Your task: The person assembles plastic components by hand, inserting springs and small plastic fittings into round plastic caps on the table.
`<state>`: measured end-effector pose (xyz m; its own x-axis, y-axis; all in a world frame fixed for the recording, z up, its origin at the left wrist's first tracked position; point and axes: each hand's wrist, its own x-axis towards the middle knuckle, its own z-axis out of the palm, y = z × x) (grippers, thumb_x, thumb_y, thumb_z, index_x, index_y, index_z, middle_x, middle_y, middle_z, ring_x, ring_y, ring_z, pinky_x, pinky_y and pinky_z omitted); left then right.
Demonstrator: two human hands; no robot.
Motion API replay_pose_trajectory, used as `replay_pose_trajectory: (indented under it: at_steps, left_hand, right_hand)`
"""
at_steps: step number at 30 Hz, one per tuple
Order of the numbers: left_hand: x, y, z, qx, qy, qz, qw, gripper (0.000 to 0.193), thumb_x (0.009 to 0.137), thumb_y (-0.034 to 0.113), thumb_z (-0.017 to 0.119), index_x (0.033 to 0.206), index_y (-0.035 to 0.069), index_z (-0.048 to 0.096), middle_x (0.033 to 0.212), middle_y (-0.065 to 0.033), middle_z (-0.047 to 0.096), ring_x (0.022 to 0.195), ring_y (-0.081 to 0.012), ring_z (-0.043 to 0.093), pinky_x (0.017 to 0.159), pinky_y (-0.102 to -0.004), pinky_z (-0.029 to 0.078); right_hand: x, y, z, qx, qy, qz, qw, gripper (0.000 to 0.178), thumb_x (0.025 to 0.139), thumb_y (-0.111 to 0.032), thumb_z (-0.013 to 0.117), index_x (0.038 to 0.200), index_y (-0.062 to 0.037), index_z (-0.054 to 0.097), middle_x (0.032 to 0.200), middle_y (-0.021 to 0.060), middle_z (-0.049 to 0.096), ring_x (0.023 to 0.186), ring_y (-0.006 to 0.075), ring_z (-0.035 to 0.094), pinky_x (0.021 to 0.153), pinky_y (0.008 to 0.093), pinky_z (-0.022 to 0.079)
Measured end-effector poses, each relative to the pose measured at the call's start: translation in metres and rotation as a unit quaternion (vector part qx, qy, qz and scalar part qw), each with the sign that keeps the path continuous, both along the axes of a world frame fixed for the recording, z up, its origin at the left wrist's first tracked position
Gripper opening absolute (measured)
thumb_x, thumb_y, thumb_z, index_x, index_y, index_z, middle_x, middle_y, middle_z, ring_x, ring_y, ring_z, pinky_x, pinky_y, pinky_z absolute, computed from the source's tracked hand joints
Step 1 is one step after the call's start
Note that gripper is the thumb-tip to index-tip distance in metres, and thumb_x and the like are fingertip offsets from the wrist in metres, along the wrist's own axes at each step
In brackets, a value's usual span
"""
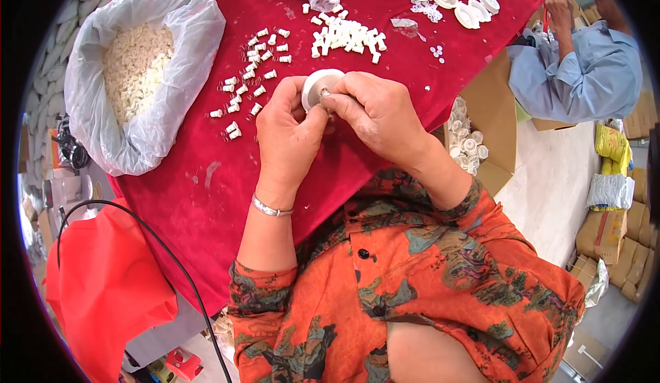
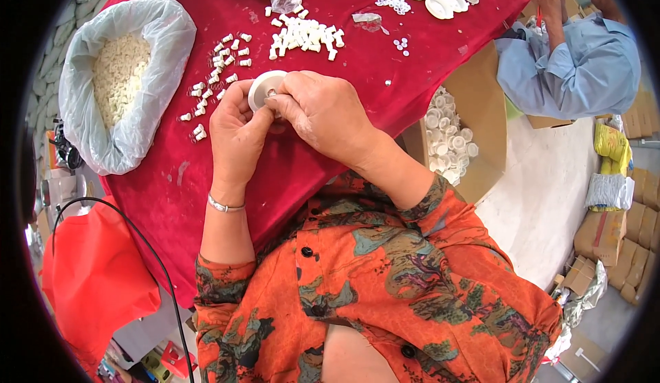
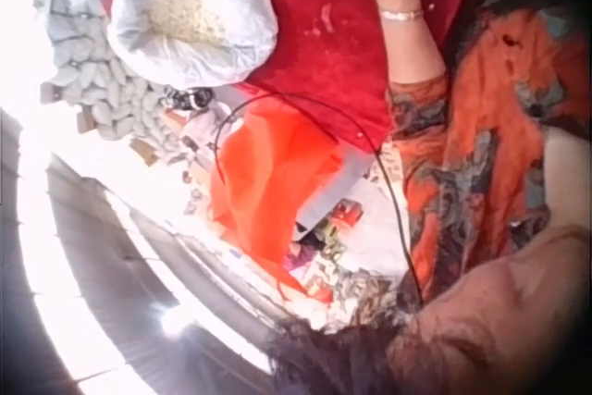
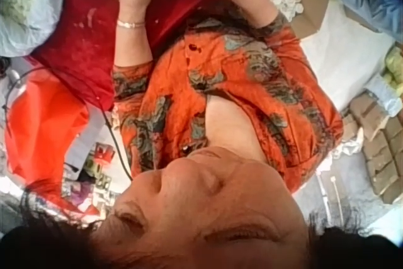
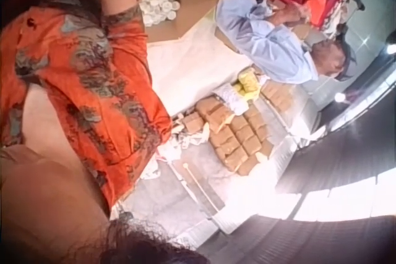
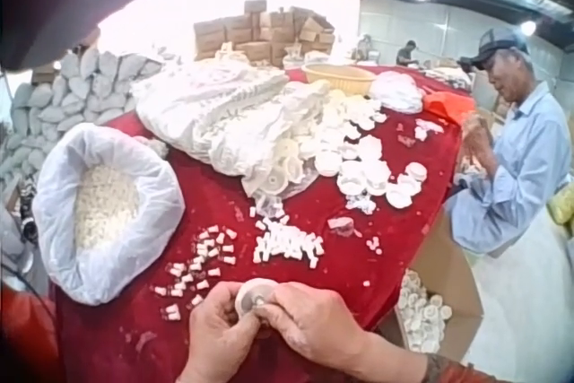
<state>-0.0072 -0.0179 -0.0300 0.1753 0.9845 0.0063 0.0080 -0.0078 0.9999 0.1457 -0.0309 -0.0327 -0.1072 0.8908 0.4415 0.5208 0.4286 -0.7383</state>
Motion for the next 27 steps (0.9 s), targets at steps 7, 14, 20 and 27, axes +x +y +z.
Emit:
replay_pose_trajectory:
  at_steps: [7, 14, 20, 27]
  left_hand:
    - [-0.004, 0.006, -0.011, 0.065, 0.038, 0.003, 0.997, 0.018, 0.083, -0.003, 0.059, 0.101, -0.002, 0.059, 0.082, -0.0049, 0.067, 0.072, -0.0063, 0.063, 0.061, -0.0224, 0.052]
    - [0.001, -0.001, 0.003, 0.017, -0.010, 0.020, 1.000, 0.016, 0.084, -0.002, 0.060, 0.100, -0.002, 0.060, 0.081, -0.0035, 0.066, 0.070, -0.0053, 0.061, 0.061, -0.0213, 0.052]
    - [-0.003, 0.001, 0.001, 0.048, 0.026, 0.006, 0.999, 0.015, 0.085, -0.001, 0.061, 0.099, -0.001, 0.060, 0.076, -0.0027, 0.064, 0.066, -0.0055, 0.060, 0.059, -0.0216, 0.051]
    - [0.002, -0.005, 0.008, 0.087, 0.043, -0.011, 0.995, 0.018, 0.085, -0.001, 0.061, 0.103, 0.000, 0.061, 0.076, -0.0038, 0.063, 0.064, -0.0065, 0.059, 0.057, -0.0233, 0.049]
  right_hand:
    - [-0.004, 0.004, -0.006, 0.046, 0.008, -0.017, 0.999, 0.017, 0.083, -0.018, 0.071, 0.083, -0.0045, 0.061, 0.075, 0.0123, 0.061, 0.065, 0.0301, 0.061, 0.055, 0.0384, 0.049]
    - [-0.003, -0.001, -0.004, 0.014, 0.089, -0.061, 0.994, 0.026, 0.078, -0.018, 0.076, 0.090, -0.0037, 0.058, 0.080, 0.0114, 0.061, 0.066, 0.0271, 0.062, 0.056, 0.0334, 0.051]
    - [0.000, 0.004, 0.003, 0.023, 0.042, -0.040, 0.998, 0.029, 0.078, -0.020, 0.077, 0.092, -0.0023, 0.058, 0.082, 0.0132, 0.062, 0.066, 0.0267, 0.063, 0.060, 0.0339, 0.051]
    - [0.007, 0.004, 0.003, -0.025, 0.055, -0.031, 0.998, 0.025, 0.079, -0.019, 0.075, 0.088, -0.0029, 0.059, 0.075, 0.0122, 0.061, 0.064, 0.0268, 0.062, 0.056, 0.0350, 0.049]
